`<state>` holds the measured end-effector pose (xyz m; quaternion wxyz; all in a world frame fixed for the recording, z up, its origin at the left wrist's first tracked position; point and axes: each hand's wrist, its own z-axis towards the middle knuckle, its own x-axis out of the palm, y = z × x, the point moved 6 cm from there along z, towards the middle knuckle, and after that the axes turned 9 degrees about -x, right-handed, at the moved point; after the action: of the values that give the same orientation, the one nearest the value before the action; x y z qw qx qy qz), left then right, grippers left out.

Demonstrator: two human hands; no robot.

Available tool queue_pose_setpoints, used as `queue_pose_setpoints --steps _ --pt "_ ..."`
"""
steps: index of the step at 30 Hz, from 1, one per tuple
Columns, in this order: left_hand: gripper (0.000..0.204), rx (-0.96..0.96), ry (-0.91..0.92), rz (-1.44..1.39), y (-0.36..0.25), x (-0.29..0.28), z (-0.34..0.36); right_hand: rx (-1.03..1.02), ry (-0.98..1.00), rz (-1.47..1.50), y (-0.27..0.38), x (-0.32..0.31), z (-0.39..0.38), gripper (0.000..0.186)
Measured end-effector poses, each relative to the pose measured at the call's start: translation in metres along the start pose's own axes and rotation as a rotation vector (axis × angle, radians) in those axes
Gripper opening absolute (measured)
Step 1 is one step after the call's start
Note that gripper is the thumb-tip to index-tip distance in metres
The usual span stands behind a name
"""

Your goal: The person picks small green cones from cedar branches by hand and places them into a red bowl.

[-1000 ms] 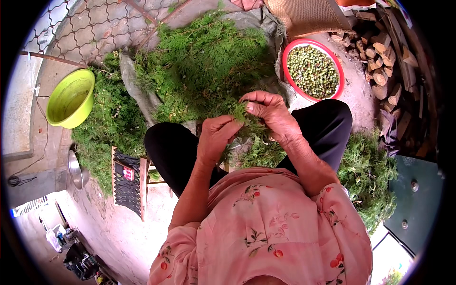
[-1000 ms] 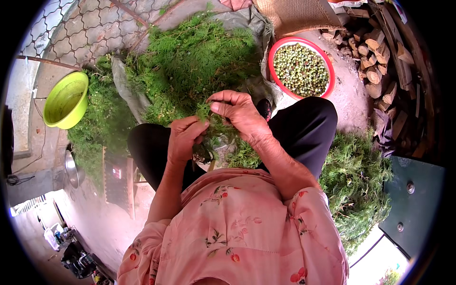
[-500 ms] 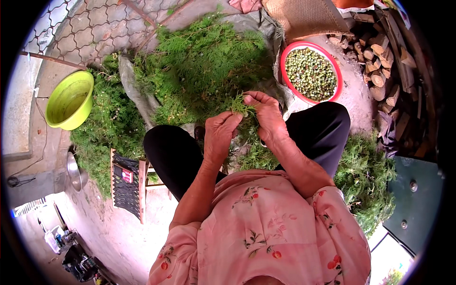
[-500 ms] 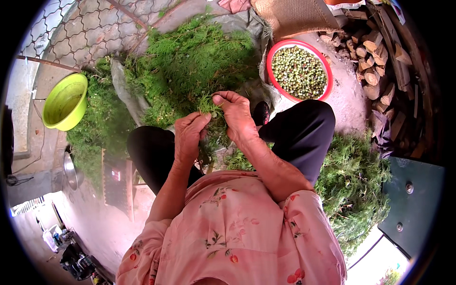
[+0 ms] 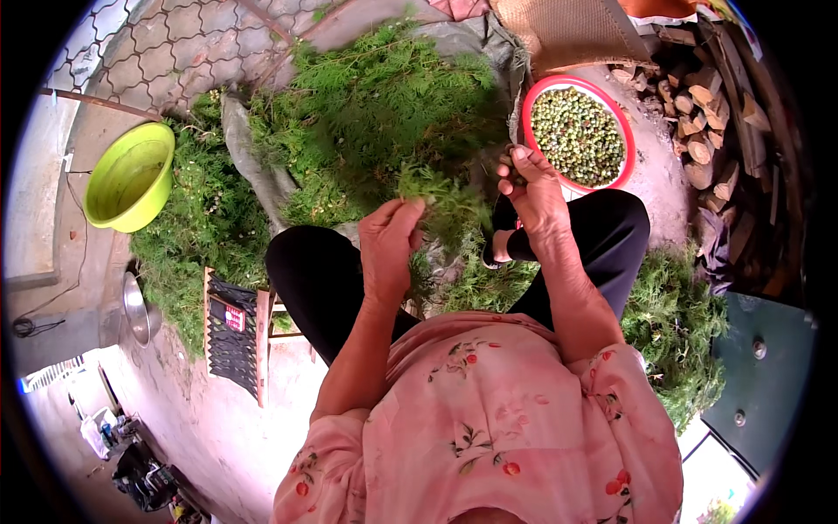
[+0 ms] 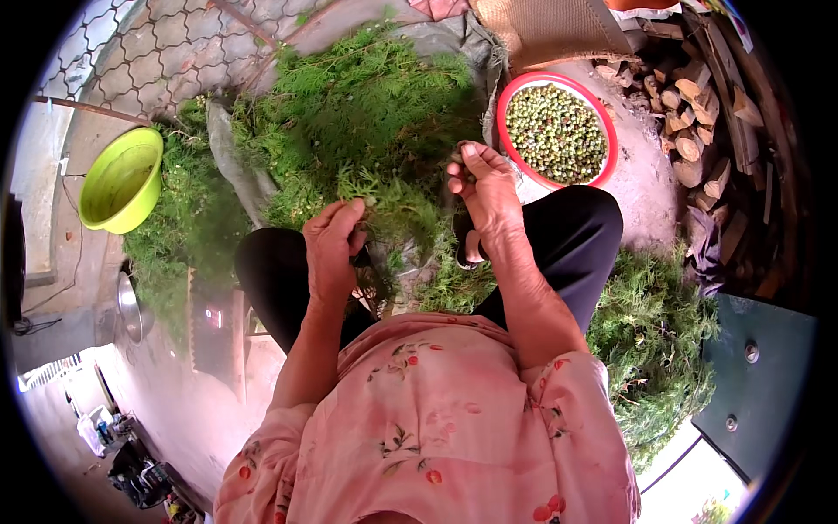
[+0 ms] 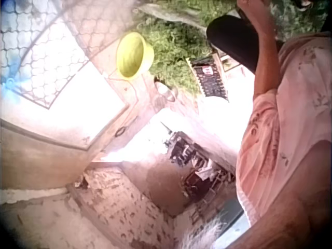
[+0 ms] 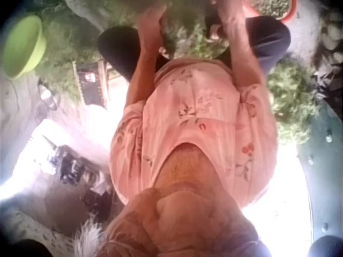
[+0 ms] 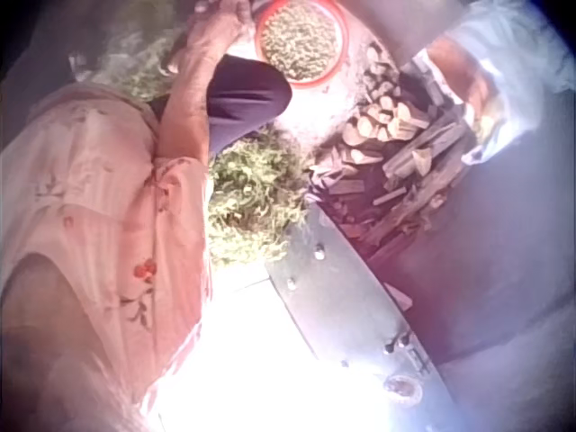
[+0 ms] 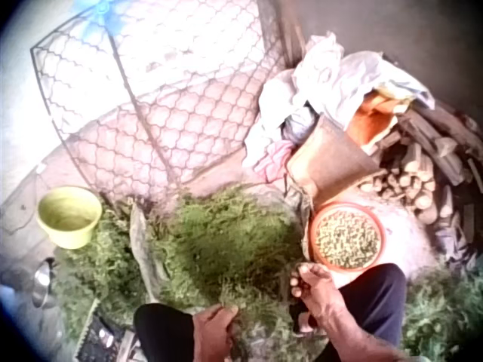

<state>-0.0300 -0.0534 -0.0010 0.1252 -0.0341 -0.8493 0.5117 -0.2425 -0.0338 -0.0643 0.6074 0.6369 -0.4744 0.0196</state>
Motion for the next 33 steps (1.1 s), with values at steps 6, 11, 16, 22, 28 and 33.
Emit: queue_pose_setpoints --steps 6,11,16,22,28,33 --pt "0.018 0.012 -0.12 -0.083 0.004 -0.005 0.005 0.24 0.372 0.104 0.01 0.049 -0.049 0.019" --pt "0.019 0.06 -0.126 -0.106 0.003 -0.004 0.005 0.36 0.518 0.04 -0.013 0.072 -0.082 0.01" --pt "0.018 0.138 -0.096 0.2 0.005 0.002 0.003 0.129 0.365 -0.199 -0.019 0.069 -0.066 0.013" --pt "0.017 0.21 -0.066 0.383 0.005 0.005 0.001 0.23 0.363 -0.253 -0.023 0.071 -0.064 0.014" --pt "0.016 0.076 -0.064 0.09 0.007 0.008 0.003 0.406 0.356 0.088 -0.029 0.056 -0.062 0.012" --pt "0.015 0.029 -0.089 -0.196 0.011 -0.015 0.013 0.255 0.213 0.11 -0.008 0.024 -0.027 0.013"
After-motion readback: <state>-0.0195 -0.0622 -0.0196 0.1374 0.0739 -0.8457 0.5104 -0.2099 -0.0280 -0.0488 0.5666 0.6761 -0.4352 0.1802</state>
